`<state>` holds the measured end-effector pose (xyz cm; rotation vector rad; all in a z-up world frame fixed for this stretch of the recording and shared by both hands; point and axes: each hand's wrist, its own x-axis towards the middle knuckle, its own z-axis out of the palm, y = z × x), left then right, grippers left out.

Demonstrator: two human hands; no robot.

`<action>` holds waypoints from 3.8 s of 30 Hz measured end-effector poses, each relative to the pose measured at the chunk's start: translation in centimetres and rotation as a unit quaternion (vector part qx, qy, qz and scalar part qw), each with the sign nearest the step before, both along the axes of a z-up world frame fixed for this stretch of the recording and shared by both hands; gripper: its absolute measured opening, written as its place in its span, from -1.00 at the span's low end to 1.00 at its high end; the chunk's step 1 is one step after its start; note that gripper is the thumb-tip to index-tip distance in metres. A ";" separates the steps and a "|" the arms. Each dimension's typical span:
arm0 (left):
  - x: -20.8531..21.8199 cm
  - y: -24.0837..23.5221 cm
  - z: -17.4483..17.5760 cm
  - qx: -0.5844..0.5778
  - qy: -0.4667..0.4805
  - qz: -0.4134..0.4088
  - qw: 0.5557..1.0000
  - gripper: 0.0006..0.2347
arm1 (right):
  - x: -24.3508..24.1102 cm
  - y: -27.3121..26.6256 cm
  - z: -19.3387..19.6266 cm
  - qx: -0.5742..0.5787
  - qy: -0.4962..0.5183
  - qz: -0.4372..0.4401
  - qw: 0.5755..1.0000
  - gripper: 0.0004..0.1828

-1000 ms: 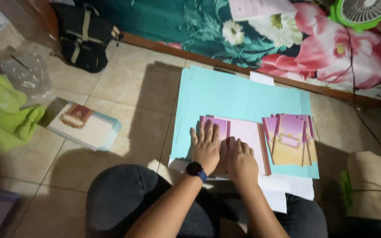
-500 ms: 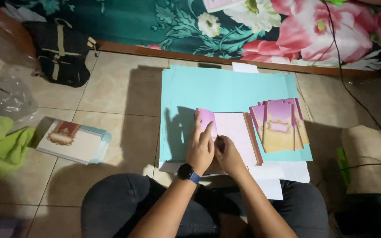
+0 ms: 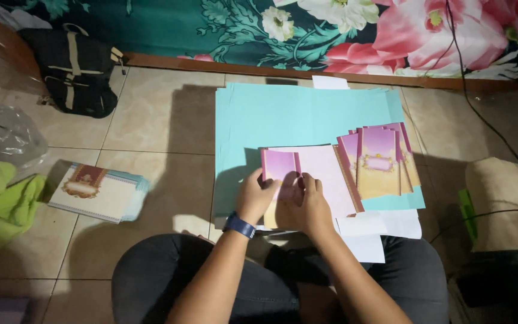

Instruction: Manually folding and stacking printed document folders or cards on a flat surface.

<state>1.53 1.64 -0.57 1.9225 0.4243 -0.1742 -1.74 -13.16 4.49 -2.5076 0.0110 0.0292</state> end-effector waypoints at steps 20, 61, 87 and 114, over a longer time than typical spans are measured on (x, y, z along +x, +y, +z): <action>-3.6 -3.1 4.5 0.295 -0.354 -0.326 0.825 -0.38 | 9.2 -23.0 -6.2 -0.086 -0.178 -0.157 0.968 -0.73; -2.4 -3.0 2.6 0.234 -0.324 -0.275 0.875 -0.63 | 0.9 -6.3 2.1 0.115 0.202 0.102 0.967 -0.16; -0.9 -2.4 -2.9 0.347 -0.308 -0.179 0.868 -0.51 | 9.5 -3.7 -8.1 -0.220 -0.232 0.257 0.912 -0.29; -1.0 -2.7 -2.0 0.379 -0.262 -0.170 0.871 -0.41 | 4.1 -2.9 -6.6 -0.244 -0.238 0.272 0.900 -0.31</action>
